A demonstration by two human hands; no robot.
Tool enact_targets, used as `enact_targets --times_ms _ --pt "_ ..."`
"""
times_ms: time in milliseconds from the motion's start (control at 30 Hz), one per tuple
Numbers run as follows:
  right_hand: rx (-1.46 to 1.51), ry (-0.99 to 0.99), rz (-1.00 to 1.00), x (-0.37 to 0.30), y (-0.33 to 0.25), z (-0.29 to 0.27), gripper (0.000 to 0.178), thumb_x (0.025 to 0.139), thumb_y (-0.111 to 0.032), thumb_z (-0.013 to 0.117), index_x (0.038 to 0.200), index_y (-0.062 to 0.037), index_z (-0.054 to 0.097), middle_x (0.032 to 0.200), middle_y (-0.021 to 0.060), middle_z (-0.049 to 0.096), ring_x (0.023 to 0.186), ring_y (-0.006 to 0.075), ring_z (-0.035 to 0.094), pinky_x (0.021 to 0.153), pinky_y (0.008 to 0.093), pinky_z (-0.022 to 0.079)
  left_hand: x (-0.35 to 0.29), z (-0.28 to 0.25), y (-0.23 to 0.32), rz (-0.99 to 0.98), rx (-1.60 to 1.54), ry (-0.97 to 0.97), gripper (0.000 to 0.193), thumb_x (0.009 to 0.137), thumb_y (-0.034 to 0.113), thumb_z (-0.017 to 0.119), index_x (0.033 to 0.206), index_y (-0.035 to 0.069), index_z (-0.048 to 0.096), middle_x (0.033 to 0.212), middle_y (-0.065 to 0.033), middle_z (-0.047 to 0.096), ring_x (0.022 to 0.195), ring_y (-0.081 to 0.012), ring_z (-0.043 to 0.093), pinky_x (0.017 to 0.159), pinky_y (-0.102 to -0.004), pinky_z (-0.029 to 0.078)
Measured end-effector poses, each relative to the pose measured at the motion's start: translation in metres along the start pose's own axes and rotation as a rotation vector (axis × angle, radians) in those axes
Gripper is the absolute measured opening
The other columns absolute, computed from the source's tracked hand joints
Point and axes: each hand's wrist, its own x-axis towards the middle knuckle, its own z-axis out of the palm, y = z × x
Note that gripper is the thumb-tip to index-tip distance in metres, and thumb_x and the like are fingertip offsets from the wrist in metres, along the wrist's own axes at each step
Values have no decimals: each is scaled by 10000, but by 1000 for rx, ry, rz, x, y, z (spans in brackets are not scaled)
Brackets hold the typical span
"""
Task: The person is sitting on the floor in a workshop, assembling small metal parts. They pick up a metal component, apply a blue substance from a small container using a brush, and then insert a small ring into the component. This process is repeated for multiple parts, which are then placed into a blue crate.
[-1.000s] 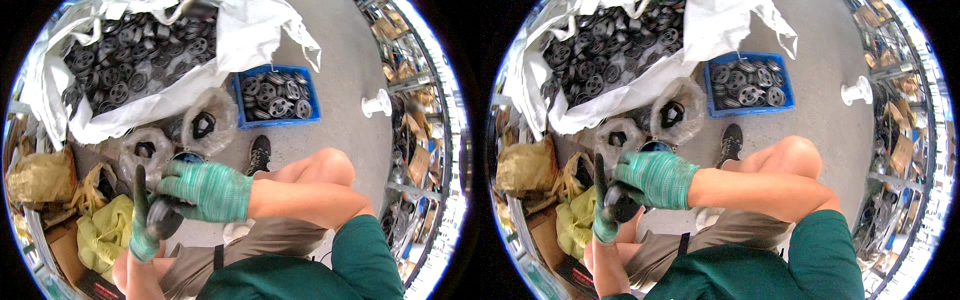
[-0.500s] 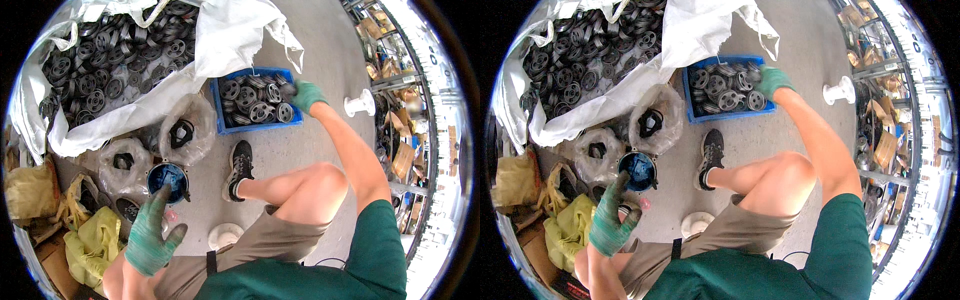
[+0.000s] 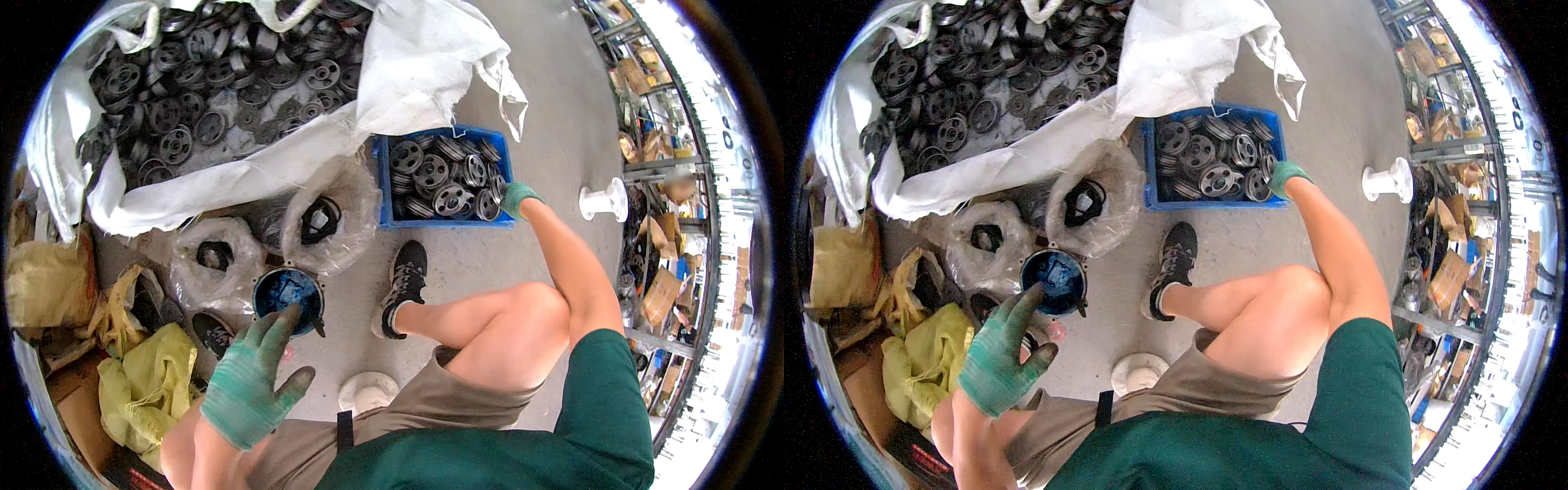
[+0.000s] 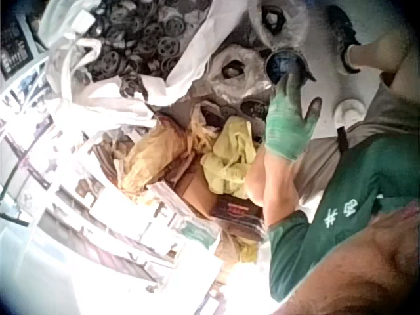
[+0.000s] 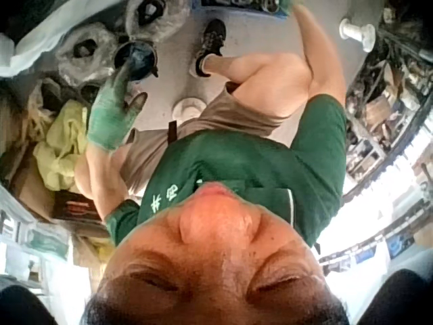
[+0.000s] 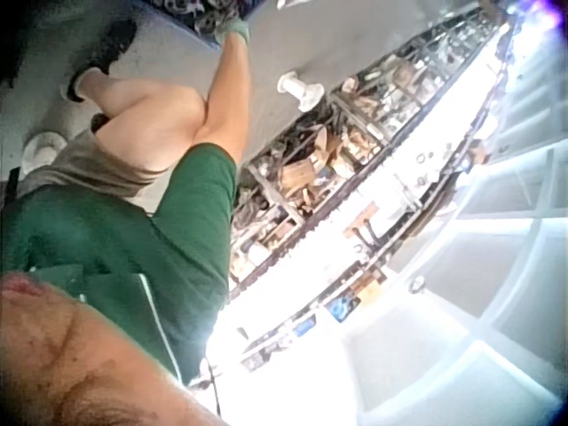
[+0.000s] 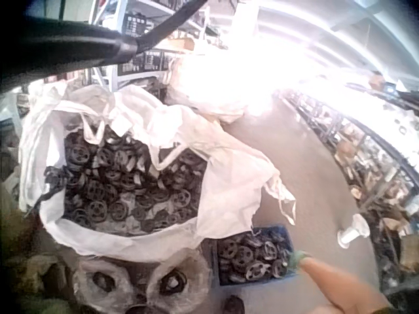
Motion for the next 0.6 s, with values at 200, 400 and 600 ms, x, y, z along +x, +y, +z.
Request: enact_targets --times_ms 200,400,600 --pt "-137 -85 -378 -127 -129 -133 349 896 -235 571 1160 -40 691 1138 230 713 1075 421 677 949 484 532 -14 -3 12 100 124 -67 667 891 273 703 1476 61 463 1356 -258 566 1118 -450 617 951 -510 506" --pt "37 -93 -858 -273 -276 -142 362 875 -187 642 1222 -90 682 1122 206 708 1045 399 676 889 480 541 -54 4 -14 84 127 3 711 889 247 738 1518 80 453 1264 -261 607 1090 -416 634 937 -472 505" --pt "-325 -400 -1000 -335 -349 -68 516 870 -316 714 1335 -106 630 1232 206 698 1066 377 692 947 465 536 -113 -23 -42 30 -579 266 668 968 151 679 1565 55 396 1518 -189 518 1369 -237 517 1124 -380 413"
